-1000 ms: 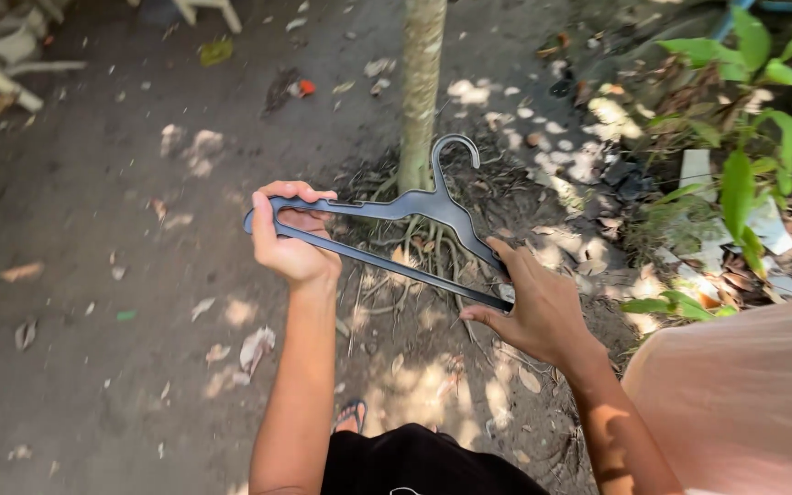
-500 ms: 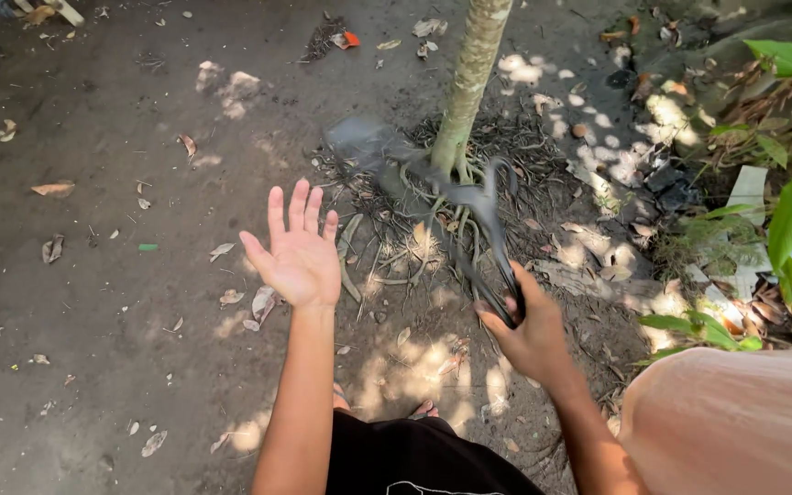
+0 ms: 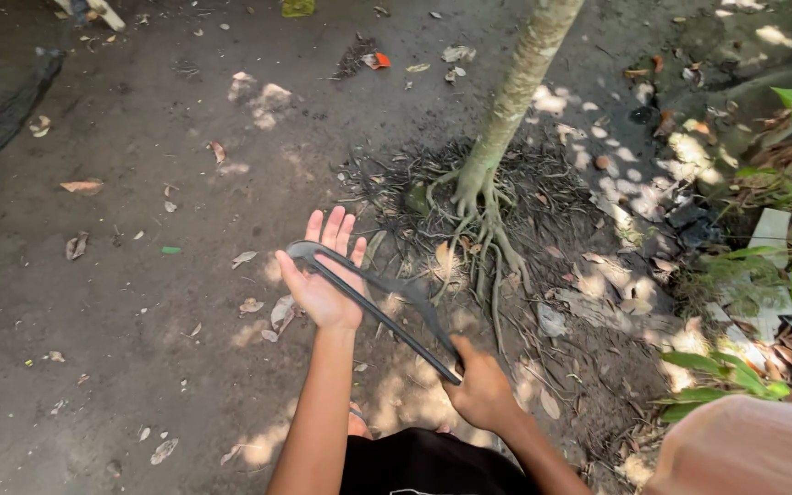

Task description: Hanging a pair of shorts on a clothes hanger outdoors.

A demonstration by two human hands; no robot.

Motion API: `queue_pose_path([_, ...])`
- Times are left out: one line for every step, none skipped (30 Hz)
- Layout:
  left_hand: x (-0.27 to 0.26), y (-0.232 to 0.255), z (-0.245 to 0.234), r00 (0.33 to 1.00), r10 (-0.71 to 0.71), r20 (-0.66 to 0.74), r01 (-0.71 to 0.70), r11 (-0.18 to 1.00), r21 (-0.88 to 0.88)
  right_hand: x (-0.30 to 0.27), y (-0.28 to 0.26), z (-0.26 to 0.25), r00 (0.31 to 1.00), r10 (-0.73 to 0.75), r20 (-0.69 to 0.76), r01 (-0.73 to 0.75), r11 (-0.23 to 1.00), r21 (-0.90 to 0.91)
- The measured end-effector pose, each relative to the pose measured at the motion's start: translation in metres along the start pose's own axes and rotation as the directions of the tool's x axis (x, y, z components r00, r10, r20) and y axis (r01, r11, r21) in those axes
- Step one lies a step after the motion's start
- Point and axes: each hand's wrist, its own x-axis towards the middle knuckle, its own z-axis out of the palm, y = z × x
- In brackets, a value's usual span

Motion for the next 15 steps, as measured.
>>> queue_pose_path([0.003,0.007,-0.004,1.0,0.007,0.002,-0.007,1.0,0.004,0.005,-0.003,0.008,1.0,-0.007,0.002,0.007,1.0,0.001])
queue_pose_path([0.006,0.013,-0.008,1.0,0.022,-0.011,-0.022,1.0,0.005,0.011,-0.005,0.017,0.995,0.001,-0.098,0.017,0.983,0.184])
queue_pose_path([0.004,0.021,-0.013,0.999,0.038,-0.028,-0.038,0.999,0.01,0.012,-0.008,0.027,0.982,0.028,-0.188,0.043,0.931,0.361])
queue_pose_path([0.006,0.03,-0.015,0.999,0.045,-0.03,-0.045,0.999,0.018,0.014,-0.014,0.032,0.983,0.022,-0.181,0.046,0.93,0.365])
queue_pose_path([0.009,0.037,-0.018,0.997,0.062,-0.038,-0.061,0.998,0.031,0.018,-0.019,0.037,0.985,0.018,-0.171,0.031,0.96,0.278])
queue_pose_path([0.012,0.044,-0.022,0.996,0.079,-0.047,-0.077,0.996,0.044,0.021,-0.024,0.042,0.987,0.014,-0.16,0.017,0.982,0.188])
queue_pose_path([0.014,0.052,-0.023,0.995,0.088,-0.051,-0.086,0.995,0.044,0.023,-0.038,0.041,0.988,0.007,-0.153,0.021,0.983,0.184])
queue_pose_path([0.015,0.059,-0.025,0.995,0.102,-0.016,-0.102,0.994,0.034,0.025,-0.051,0.04,0.999,-0.024,-0.044,0.028,0.994,0.109])
queue_pose_path([0.015,0.065,-0.028,0.993,0.114,0.017,-0.114,0.993,0.022,0.026,-0.063,0.039,0.997,-0.042,0.067,0.04,0.999,0.033])
queue_pose_path([0.015,0.072,-0.035,0.993,0.12,0.009,-0.12,0.993,0.022,0.028,-0.065,0.045,0.996,-0.043,0.075,0.041,0.999,0.029])
queue_pose_path([0.016,0.079,-0.041,0.991,0.133,-0.005,-0.132,0.99,0.04,0.032,-0.068,0.051,0.999,-0.042,-0.01,0.043,0.99,0.132])
queue_pose_path([0.018,0.087,-0.046,0.989,0.146,-0.018,-0.145,0.988,0.058,0.036,-0.072,0.057,0.995,-0.032,-0.093,0.053,0.971,0.233])
queue_pose_path([0.019,0.094,-0.048,0.988,0.15,-0.023,-0.148,0.987,0.058,0.039,-0.077,0.061,0.996,-0.033,-0.089,0.052,0.972,0.231])
queue_pose_path([0.021,0.101,-0.05,0.986,0.165,-0.017,-0.163,0.983,0.086,0.043,-0.082,0.064,0.992,-0.1,-0.078,0.116,0.965,0.237])
queue_pose_path([0.022,0.107,-0.051,0.984,0.178,-0.01,-0.176,0.978,0.114,0.046,-0.087,0.067,0.984,-0.165,-0.071,0.177,0.954,0.243])
